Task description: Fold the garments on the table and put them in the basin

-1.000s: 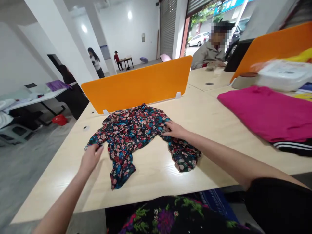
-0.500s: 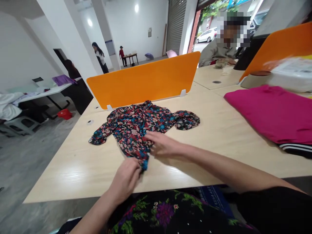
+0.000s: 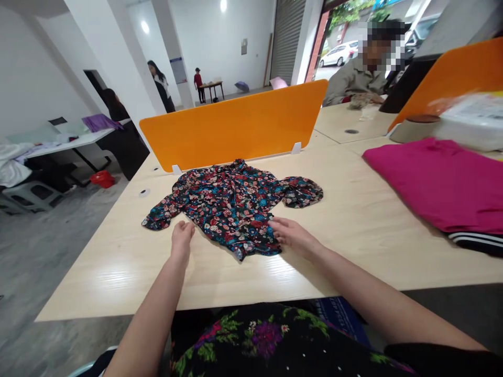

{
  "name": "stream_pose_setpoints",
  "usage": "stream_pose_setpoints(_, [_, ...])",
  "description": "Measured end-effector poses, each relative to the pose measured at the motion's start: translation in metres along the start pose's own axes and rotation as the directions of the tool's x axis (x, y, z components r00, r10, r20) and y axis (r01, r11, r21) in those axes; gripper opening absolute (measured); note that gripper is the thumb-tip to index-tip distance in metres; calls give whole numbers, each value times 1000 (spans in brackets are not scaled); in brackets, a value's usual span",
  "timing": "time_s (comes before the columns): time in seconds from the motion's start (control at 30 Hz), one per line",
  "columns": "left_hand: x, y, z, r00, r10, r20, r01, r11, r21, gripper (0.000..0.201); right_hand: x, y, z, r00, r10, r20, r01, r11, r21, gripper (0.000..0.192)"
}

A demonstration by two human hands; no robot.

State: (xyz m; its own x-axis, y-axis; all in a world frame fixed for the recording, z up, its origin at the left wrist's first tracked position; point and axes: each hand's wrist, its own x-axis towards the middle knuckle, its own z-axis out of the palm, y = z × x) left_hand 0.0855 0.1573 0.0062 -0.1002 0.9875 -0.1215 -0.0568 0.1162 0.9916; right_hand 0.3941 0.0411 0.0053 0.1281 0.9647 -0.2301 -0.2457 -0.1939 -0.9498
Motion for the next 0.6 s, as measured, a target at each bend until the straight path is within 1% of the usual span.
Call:
stream_pose_setpoints(0.1, [24,13,26,996,-83,16,85,986,-143,8,-10,0,22,988,49,147,-51,999,11,35])
stream_pose_setpoints(0.17, [30,21,39,988,-136,74,148,969,-197,7,-19,-6,31,969,46,244,-66,995,76,34])
stream_pose_setpoints(0.2, [31,24,43,982,-158,107,178,961,-214,8,-26,-10,34,950,27,310,-63,992,108,34])
stream_pose_setpoints(0.27, [29,30,46,969,-180,166,217,945,-242,7,-42,-19,35,890,-31,454,-41,988,147,36])
stream_pose_setpoints(0.3, [27,32,45,966,-178,187,224,940,-257,7,-51,-23,33,857,-51,512,-33,988,153,37])
stream_pose_setpoints(0.33, [24,34,43,966,-161,204,215,935,-283,8,-58,-26,31,835,-64,546,-30,986,161,38])
stream_pose_setpoints(0.37, [20,36,40,968,-129,214,194,927,-320,11,-64,-28,28,830,-73,553,-32,983,179,39])
stream_pose_setpoints(0.47, [6,39,29,972,-32,233,132,893,-430,22,-74,-28,23,875,-77,479,-63,961,270,40])
stream_pose_setpoints(0.53, [-7,40,21,964,-43,262,155,893,-424,27,-75,-25,22,901,-72,429,-73,948,311,41])
stream_pose_setpoints(0.6, [-20,41,10,956,-102,274,195,921,-338,28,-76,-21,22,913,-72,401,-62,948,312,42])
